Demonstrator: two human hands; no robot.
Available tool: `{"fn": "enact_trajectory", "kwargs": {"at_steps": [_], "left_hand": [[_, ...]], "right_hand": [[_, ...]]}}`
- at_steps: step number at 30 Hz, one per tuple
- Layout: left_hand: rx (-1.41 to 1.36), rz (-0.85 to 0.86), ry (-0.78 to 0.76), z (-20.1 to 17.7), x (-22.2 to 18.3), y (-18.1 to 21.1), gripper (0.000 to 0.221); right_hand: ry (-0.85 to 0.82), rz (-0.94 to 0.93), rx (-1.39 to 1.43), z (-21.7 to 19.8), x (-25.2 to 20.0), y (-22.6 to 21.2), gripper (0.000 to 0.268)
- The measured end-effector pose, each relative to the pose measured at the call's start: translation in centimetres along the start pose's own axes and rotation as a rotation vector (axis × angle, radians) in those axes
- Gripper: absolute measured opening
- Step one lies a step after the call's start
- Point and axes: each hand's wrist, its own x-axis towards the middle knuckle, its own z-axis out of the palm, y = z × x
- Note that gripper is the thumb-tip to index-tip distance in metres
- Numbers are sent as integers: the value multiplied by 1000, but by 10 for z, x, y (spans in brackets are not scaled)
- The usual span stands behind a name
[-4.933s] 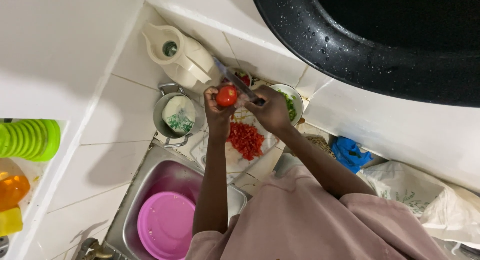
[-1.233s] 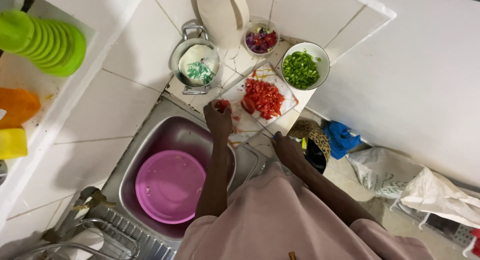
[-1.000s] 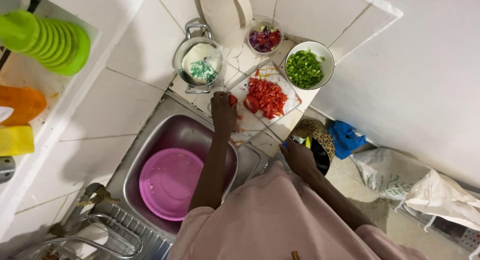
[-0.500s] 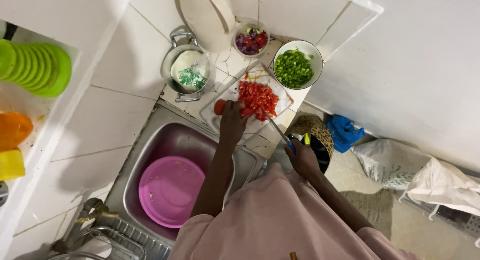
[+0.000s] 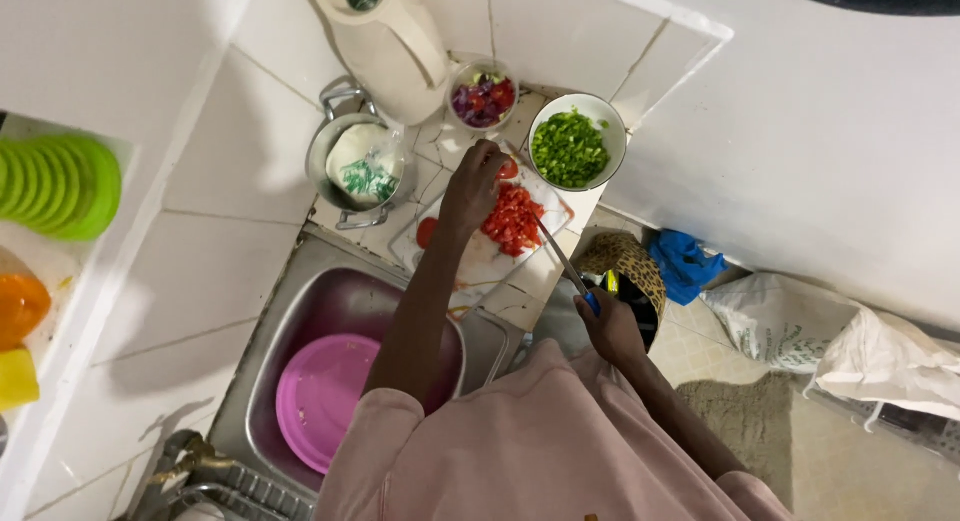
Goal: Dicing a tomato on a cutting board next to a sink in a kitchen area.
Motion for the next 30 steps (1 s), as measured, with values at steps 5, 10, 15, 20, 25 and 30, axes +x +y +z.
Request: {"fn": "enact_trajectory", "kwargs": {"at_steps": [5,10,15,20,25,30], "left_hand": [[-163,-20,-91,6,-2,-11,27],[-394,-109,-81,-19,-31,-1,29],[40,-540,-15,-71,-84,16,35],[37,-522,-8,-43,-148,2,36],[-14,-489,10,-31,-157,16,40],[-28,-635,-15,-36,-141,42,30]], "right_hand": [[1,36,75,4,3,18,48],[-12,-10,56,0,0,7,46],[-135,18,54,-12,5,-10,58],[-186,-71,51,-11,6,-61,48],[-178,-109,53,25,29,-51,58],[-195,-105,117,35,36,-57,63]]}}
